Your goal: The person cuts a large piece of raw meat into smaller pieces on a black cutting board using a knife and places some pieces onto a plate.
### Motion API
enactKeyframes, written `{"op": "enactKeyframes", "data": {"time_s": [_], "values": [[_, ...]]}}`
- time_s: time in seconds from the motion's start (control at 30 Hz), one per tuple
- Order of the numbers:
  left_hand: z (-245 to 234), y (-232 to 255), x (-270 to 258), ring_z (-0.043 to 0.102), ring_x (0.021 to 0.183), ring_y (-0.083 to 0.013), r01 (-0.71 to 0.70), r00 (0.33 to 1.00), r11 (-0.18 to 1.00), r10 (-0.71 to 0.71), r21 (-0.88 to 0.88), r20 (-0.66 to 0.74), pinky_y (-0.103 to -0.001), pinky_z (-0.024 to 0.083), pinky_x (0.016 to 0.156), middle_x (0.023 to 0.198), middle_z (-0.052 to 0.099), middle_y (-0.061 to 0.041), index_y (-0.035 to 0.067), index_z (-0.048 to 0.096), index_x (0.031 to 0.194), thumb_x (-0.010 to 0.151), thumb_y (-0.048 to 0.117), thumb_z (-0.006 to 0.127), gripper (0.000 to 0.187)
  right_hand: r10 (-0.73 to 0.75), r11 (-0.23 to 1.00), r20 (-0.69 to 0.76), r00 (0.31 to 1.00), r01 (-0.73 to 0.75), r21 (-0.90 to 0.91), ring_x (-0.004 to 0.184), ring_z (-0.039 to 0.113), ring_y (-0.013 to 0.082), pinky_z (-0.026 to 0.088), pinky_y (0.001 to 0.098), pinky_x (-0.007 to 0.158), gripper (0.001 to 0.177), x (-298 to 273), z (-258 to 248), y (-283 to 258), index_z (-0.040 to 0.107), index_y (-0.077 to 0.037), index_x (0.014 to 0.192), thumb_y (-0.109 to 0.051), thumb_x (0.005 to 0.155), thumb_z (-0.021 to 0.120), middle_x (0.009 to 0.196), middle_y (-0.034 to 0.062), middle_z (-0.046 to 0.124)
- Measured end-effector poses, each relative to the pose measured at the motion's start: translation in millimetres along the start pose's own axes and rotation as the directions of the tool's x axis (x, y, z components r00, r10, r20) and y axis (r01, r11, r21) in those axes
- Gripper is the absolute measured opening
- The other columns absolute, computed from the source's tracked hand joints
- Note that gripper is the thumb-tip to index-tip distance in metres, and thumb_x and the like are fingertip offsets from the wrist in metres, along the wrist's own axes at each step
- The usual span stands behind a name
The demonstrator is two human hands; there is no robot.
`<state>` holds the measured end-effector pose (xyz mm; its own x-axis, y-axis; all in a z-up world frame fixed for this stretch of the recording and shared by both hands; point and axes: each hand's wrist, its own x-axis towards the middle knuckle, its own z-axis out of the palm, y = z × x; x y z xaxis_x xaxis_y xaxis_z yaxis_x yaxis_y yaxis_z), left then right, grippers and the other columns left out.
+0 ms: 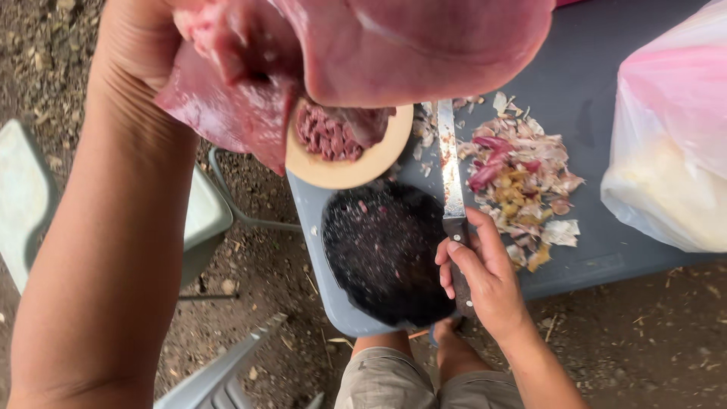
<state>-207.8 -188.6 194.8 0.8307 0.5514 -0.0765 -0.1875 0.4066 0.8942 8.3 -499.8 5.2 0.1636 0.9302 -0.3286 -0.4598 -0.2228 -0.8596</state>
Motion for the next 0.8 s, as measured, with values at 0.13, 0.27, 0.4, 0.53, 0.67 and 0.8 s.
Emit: {"op": "enactKeyframes", "data": {"time_s": [0.13,0.27,0.4,0.53,0.67,0.8], "values": [[57,-38,-31,0.071,0.114,-0.0242,0.059,0.998,0.998,-0.059,0.008,0.031,-0.038,0.062,0.109,0.133,0.066,-0.02,-0.002,0.063,0.13,0.082,0.003,0.068,0.049,0.045,0.998,0.026,0.999,-0.044,-0.04,0.064,0.057,0.0132,0.049,0.0284,0.05,0.052,-19,-25,2,0.038,-0.008,0.149,-0.005,0.098,0.049,0.087,0.0109,0.061],[78,-94,-41,0.068,0.107,-0.0181,0.229,0.973,0.962,-0.227,0.15,-0.033,-0.036,0.061,0.09,0.134,0.066,-0.011,0.008,0.061,0.128,0.076,0.007,0.061,0.052,0.056,0.995,0.057,0.997,-0.051,-0.086,0.064,0.057,0.0137,0.05,0.0289,0.05,0.051,-29,-42,7,0.04,-0.007,0.147,-0.004,0.097,0.048,0.087,0.0106,0.06],[73,-161,-61,0.063,0.089,-0.0187,0.368,0.929,0.892,-0.343,0.262,-0.136,-0.038,0.06,0.089,0.106,0.065,-0.011,0.004,0.063,0.125,0.08,0.008,0.068,0.045,0.057,0.988,0.04,0.998,-0.051,-0.145,0.064,0.058,0.0137,0.05,0.0289,0.05,0.047,-36,-51,11,0.042,-0.005,0.143,-0.003,0.097,0.047,0.088,0.0111,0.061],[58,-206,-80,0.061,0.102,-0.0111,0.41,0.912,0.885,-0.404,0.221,-0.072,-0.027,0.052,0.094,0.113,0.064,-0.002,0.007,0.063,0.13,0.083,0.009,0.068,0.048,0.044,0.982,-0.019,0.999,-0.047,-0.184,0.062,0.057,0.0134,0.049,0.0284,0.049,0.045,-46,-56,17,0.044,-0.006,0.142,-0.002,0.097,0.046,0.088,0.0111,0.061],[54,-218,-96,0.06,0.102,-0.0101,0.431,0.902,0.9,-0.427,0.061,-0.064,-0.025,0.05,0.095,0.117,0.065,-0.001,0.009,0.061,0.135,0.081,0.008,0.064,0.054,0.019,0.985,-0.038,0.999,-0.025,-0.17,0.062,0.058,0.0125,0.049,0.0276,0.048,0.046,-55,-61,25,0.041,-0.007,0.143,-0.003,0.097,0.046,0.088,0.011,0.062],[73,-210,-108,0.063,0.11,-0.0156,0.246,0.967,0.967,-0.249,-0.07,-0.043,-0.027,0.051,0.104,0.121,0.065,-0.007,0.003,0.06,0.137,0.08,0.007,0.062,0.057,0.102,0.949,-0.037,0.994,-0.108,-0.297,0.062,0.057,0.0131,0.048,0.0287,0.048,0.052,-57,-58,23,0.043,-0.007,0.146,-0.004,0.095,0.051,0.089,0.0116,0.063]]}}
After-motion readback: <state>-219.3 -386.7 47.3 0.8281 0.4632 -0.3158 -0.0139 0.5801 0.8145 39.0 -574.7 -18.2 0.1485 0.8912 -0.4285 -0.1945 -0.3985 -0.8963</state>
